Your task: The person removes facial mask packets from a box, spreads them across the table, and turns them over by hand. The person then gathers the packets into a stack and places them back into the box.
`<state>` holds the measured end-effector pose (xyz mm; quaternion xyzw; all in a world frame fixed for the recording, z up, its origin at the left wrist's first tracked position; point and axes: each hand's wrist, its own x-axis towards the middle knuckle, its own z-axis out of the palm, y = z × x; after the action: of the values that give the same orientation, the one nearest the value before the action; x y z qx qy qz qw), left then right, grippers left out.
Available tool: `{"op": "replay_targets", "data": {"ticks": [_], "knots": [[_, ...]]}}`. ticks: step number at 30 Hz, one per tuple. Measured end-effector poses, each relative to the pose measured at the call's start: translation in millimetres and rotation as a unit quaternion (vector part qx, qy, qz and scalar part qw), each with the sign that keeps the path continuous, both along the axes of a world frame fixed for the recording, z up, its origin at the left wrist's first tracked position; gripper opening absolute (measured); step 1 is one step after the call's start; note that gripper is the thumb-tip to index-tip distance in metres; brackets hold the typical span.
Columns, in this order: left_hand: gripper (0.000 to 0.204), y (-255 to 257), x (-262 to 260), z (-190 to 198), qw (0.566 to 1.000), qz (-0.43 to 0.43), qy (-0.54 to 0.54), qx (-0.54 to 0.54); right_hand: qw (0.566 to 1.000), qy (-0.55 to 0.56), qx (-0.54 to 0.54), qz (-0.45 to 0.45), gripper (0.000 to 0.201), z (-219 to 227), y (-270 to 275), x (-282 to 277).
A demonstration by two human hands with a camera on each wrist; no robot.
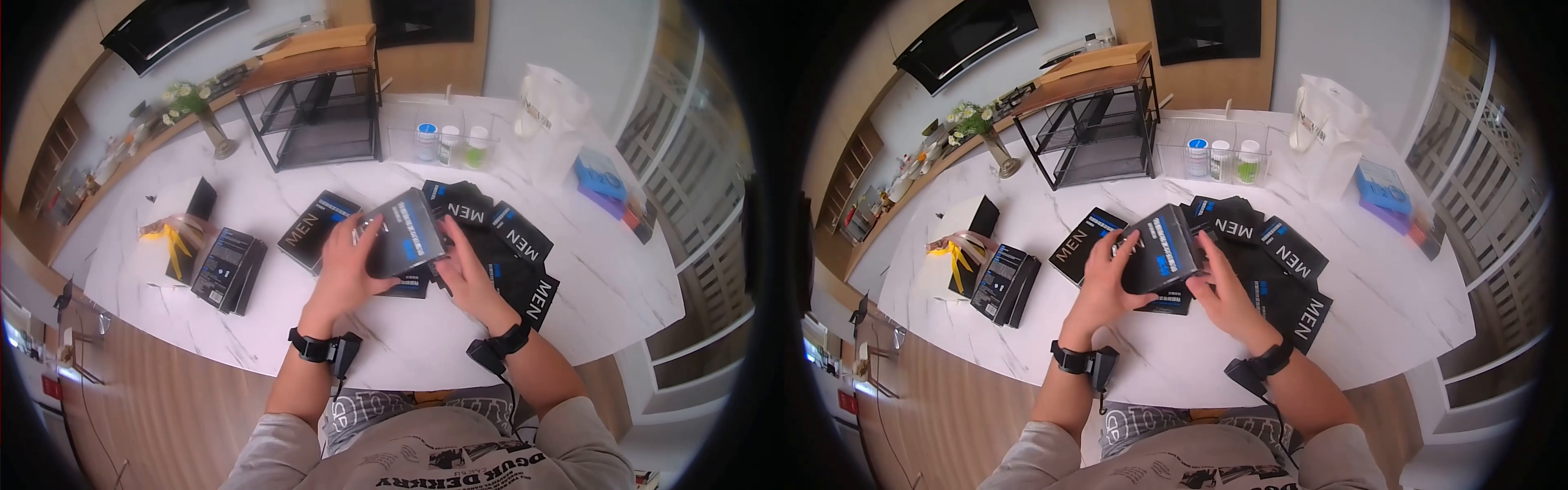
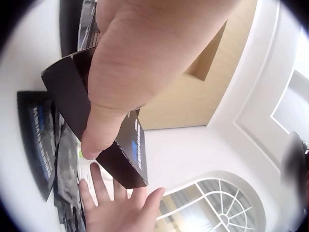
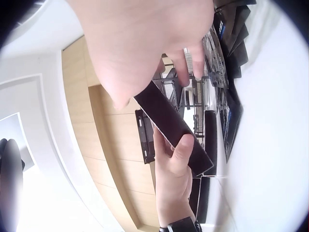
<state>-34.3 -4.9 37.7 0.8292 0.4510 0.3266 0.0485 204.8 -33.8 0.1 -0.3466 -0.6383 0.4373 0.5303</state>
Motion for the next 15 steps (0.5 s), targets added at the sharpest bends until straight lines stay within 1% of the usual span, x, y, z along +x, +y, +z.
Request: {"op": "replay_targets", "data": {"ticks": [1,2,3,4,5,6,9,11,12,13,14,15], "knots": [[0.104,2,-7,4,1.0,0.023,0.009,0.013,1.0,-0.007,0.016,-0.025,0.063,1,-1,1],[0.103,5,-15,7,0.998,0.045,0.019,0.025,0.999,-0.007,0.016,-0.032,0.061,2,-1,2],[0.102,8,-24,9,0.996,0.076,0.004,0.04,0.999,-0.007,0.016,-0.039,0.059,3,0,3],[0.099,14,-34,11,0.995,0.099,-0.011,0.026,0.999,-0.006,0.015,-0.047,0.057,4,0,3],[0.099,17,-44,12,0.991,0.131,0.013,0.018,0.998,0.012,0.008,-0.064,0.045,4,0,2],[0.098,20,-52,14,0.986,0.163,0.038,0.011,0.997,-0.001,0.009,-0.073,0.042,2,1,4],[0.098,27,-70,16,0.975,0.203,0.085,-0.031,0.994,-0.038,0.011,-0.098,0.034,-6,7,8],[0.099,26,-70,17,0.985,0.16,0.063,-0.03,0.992,-0.057,0.005,-0.114,0.029,-9,10,10],[0.099,25,-67,18,0.989,0.136,0.051,-0.029,0.995,-0.035,-0.005,-0.095,0.031,-8,10,9],[0.1,22,-59,19,0.995,0.084,0.025,-0.04,0.997,-0.015,-0.016,-0.081,0.033,-8,10,6],[0.1,16,-46,24,0.998,0.041,0.021,-0.047,0.997,0.005,-0.029,-0.072,0.034,-7,7,5],[0.1,11,-33,25,0.999,0.012,0.042,-0.032,0.997,0.044,-0.034,-0.047,0.037,-6,4,5]]}}
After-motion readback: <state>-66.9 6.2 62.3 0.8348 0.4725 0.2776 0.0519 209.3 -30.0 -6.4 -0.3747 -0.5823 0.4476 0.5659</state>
